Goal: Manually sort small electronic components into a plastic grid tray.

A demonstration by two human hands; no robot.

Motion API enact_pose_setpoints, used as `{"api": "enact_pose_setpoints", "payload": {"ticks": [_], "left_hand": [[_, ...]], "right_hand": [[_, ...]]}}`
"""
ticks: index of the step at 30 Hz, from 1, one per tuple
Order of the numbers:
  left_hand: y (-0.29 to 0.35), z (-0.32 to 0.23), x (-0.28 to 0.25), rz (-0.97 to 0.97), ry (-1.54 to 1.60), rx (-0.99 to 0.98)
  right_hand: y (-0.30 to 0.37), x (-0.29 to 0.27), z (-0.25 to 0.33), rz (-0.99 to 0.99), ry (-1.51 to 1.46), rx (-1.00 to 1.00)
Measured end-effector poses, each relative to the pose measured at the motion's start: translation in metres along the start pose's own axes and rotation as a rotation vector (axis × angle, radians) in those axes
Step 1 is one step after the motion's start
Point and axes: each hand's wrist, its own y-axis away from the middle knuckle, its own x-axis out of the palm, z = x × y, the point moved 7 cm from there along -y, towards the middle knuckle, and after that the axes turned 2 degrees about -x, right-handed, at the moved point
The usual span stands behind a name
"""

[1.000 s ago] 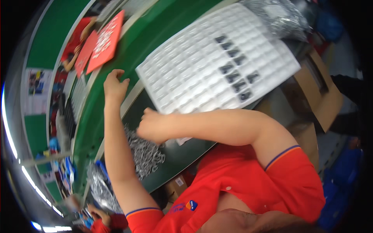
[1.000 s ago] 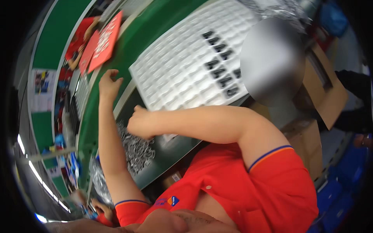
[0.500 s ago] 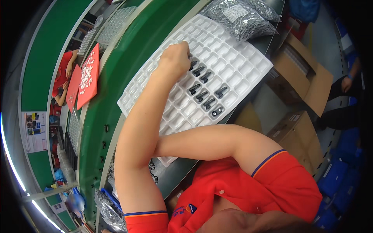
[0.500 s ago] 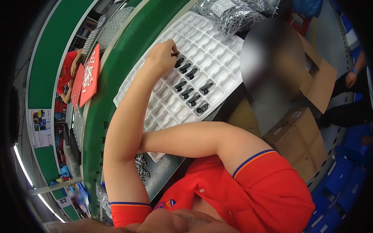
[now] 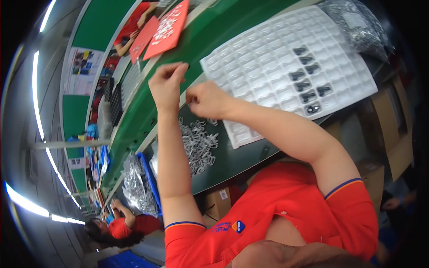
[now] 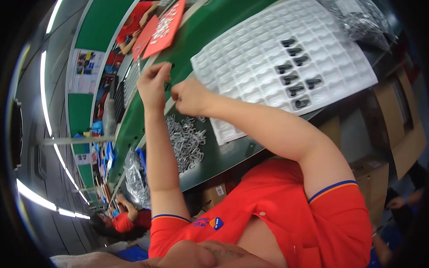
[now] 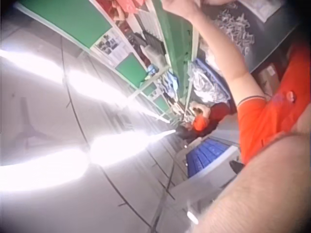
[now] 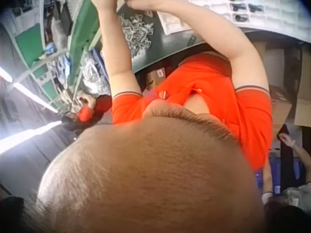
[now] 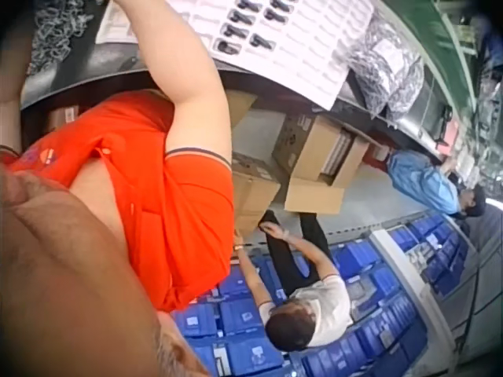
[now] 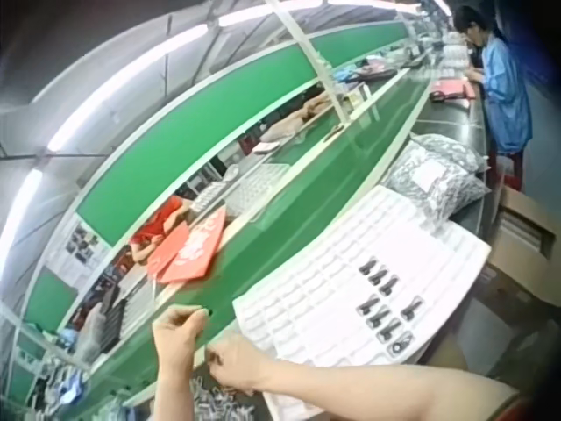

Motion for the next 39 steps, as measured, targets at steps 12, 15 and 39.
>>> {"api": "enact_pose_setpoints", "payload": {"ticks": [12,15,39], "left_hand": [[0.095,0.094,-0.021,-0.033,0.721,-0.311],[0.098,0.090,-0.022,-0.032,0.737,-0.321],[0.049,0.092,-0.048,0.065,-0.215,-0.067]], "right_hand": [[-0.003,0.002,-0.004,0.032,-0.074,0.106],[-0.005,0.000,-0.003,0.033,-0.102,0.141],[0.008,0.028,0.011,0.278,0.414,-0.210]]}}
